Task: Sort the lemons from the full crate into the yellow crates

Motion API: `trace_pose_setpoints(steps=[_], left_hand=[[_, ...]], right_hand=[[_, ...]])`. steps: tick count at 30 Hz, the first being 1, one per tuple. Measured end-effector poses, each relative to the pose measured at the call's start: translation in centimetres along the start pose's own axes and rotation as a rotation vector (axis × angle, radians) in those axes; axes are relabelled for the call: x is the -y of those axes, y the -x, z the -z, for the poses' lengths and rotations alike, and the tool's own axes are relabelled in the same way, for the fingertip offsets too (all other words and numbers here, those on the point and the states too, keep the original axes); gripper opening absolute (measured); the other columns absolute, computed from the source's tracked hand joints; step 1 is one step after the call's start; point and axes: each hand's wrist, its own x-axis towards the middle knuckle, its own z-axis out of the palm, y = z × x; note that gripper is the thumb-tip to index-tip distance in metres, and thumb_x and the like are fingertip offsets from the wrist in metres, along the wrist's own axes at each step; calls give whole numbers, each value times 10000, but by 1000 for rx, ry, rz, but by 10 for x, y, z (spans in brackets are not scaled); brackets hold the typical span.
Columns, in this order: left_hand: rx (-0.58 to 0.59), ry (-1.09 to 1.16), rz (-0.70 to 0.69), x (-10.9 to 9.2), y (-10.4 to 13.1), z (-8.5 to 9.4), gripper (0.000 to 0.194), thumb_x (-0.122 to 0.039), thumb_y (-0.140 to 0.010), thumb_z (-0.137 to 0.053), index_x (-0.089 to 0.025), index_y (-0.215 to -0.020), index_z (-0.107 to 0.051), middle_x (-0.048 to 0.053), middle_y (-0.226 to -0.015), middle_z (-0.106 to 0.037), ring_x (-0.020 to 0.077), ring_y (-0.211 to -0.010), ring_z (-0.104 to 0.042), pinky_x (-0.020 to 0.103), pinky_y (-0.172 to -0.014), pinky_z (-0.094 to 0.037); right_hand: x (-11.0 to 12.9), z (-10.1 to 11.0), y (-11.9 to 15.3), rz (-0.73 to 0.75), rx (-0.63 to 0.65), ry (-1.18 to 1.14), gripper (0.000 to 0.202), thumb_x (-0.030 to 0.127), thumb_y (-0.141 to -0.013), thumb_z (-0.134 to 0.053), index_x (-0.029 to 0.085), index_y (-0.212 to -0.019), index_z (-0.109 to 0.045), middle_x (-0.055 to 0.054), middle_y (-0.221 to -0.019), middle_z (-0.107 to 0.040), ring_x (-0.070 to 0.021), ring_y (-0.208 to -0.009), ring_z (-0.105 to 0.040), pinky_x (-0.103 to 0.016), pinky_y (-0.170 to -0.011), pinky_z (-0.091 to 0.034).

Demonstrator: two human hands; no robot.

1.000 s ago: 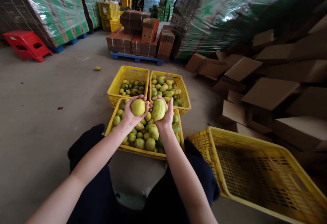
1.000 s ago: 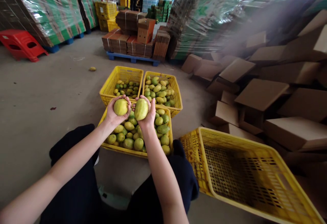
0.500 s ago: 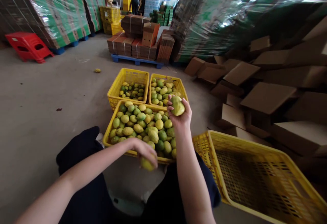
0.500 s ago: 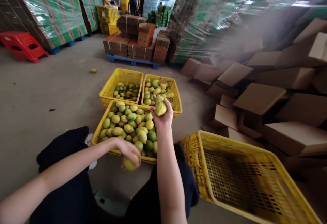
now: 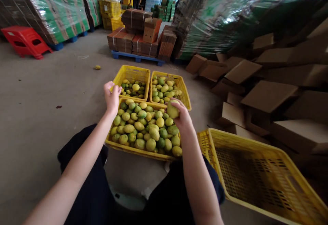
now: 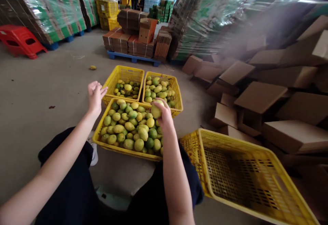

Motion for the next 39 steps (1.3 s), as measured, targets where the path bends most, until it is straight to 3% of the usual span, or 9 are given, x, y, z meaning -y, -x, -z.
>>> trace_pose_setpoints(steps=[6,10,13,17,22,25,29,34,39], left_hand=[[126,-13,207,-11,31,2,194,-210,-775,-600,-222,-958,-536,32,-1124,-614,105,-768,-701,321,-835,-579],[283,-68,259,-21,34,8,181,-287,-767,-607,-207,-928,-582,29,-1054,-647,122,-772,-695,306,-807,-571],[329,-130,204,-23,32,12,224,-348,-735,-628,-199,-901,-611,28,-1032,-655,131,-754,-686,305,-790,-562],[331,-188,158,-19,29,12,260,-400,-707,-640,-192,-864,-636,30,-976,-666,153,-755,-685,316,-784,-558],[331,-183,162,-14,29,10,224,-371,-715,-629,-194,-849,-649,30,-964,-675,148,-731,-685,299,-760,-555],[344,-192,149,-12,31,10,187,-341,-736,-624,-195,-848,-659,27,-939,-680,150,-720,-685,290,-739,-551],[367,-251,112,-9,32,12,141,-311,-777,-619,-206,-857,-670,31,-952,-700,161,-739,-688,295,-751,-540],[453,-362,69,-9,36,13,148,-328,-820,-614,-225,-902,-681,36,-1015,-709,182,-796,-702,312,-796,-523],[512,-444,73,-9,40,7,123,-298,-832,-589,-219,-872,-675,40,-1009,-709,185,-779,-704,310,-783,-510]], right_hand=[[-68,-16,23,-524,123,29,291,193,-589,-652,267,-859,-574,4,-863,-659,-196,-787,-645,-307,-626,-550],[-103,-8,45,-698,135,164,279,130,-558,-645,218,-820,-613,11,-687,-615,-146,-553,-567,-239,-463,-442],[-101,3,42,-754,84,232,173,143,-619,-652,187,-781,-607,-6,-646,-599,-123,-505,-540,-203,-425,-399],[-64,12,-2,-703,-72,297,150,215,-791,-632,181,-929,-584,-26,-712,-634,-134,-559,-583,-202,-465,-463],[-5,17,-82,-430,-264,364,265,398,-986,-425,217,-1169,-492,-20,-854,-623,-157,-670,-637,-268,-559,-571],[5,28,-109,-364,-351,489,369,428,-1029,-315,183,-1249,-478,-70,-950,-624,-186,-723,-663,-307,-570,-579],[-20,52,-106,-339,-376,720,336,382,-1014,-483,154,-1253,-548,-93,-1102,-641,-185,-845,-673,-344,-691,-592],[-68,68,-74,-262,-186,1053,306,364,-955,-628,183,-1200,-631,-84,-1247,-637,-232,-1081,-642,-433,-920,-557],[-104,54,-49,-187,-92,1333,296,346,-772,-810,161,-943,-654,-182,-1123,-668,-422,-1278,-498,-543,-1041,-384]])
